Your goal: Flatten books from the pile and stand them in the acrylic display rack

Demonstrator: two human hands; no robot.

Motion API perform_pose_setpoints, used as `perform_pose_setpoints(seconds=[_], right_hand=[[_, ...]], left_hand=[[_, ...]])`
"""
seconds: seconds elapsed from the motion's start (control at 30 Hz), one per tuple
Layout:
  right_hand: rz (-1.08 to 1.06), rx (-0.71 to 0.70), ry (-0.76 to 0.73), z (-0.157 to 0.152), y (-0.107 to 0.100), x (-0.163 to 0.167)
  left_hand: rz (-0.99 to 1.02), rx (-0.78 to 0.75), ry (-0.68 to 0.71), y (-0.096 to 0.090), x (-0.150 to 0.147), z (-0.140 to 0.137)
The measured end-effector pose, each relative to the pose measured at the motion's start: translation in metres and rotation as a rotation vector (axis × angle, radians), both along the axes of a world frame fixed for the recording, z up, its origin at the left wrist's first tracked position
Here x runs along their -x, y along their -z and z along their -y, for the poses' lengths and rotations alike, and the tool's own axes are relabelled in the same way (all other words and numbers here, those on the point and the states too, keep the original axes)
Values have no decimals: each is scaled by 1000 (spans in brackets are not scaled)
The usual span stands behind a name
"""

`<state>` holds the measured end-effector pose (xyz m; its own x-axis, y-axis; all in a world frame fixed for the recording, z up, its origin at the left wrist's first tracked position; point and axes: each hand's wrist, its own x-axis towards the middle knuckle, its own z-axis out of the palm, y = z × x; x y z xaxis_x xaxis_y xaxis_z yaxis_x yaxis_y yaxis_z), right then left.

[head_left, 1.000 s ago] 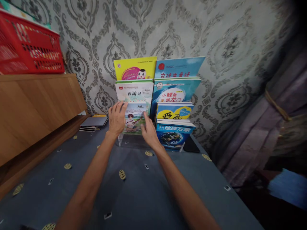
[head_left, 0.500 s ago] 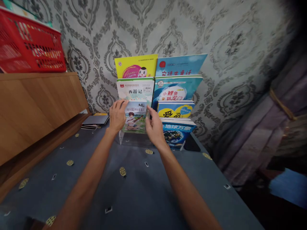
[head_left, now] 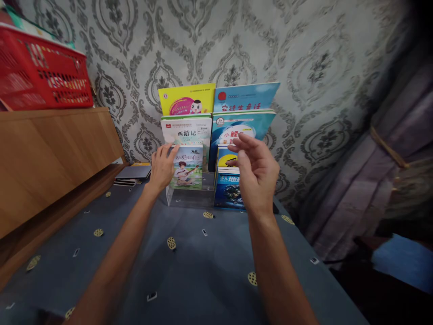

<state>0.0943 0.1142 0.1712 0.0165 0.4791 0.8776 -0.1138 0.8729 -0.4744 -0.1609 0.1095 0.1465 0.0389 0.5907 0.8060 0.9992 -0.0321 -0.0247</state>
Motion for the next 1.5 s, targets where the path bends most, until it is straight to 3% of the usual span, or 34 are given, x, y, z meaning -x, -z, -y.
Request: perform_pose_setpoints(seconds=[0.87, 1.17, 1.5], right_hand=[[-47, 11, -1, 6, -5, -7], [35, 48, -19, 2, -2, -4], [119, 72, -53, -6, 3, -1]], left_hand=[[-31, 4, 16, 1, 0, 4], [-42, 0, -74, 2, -1, 1], [153, -55, -3, 9, 9, -5]])
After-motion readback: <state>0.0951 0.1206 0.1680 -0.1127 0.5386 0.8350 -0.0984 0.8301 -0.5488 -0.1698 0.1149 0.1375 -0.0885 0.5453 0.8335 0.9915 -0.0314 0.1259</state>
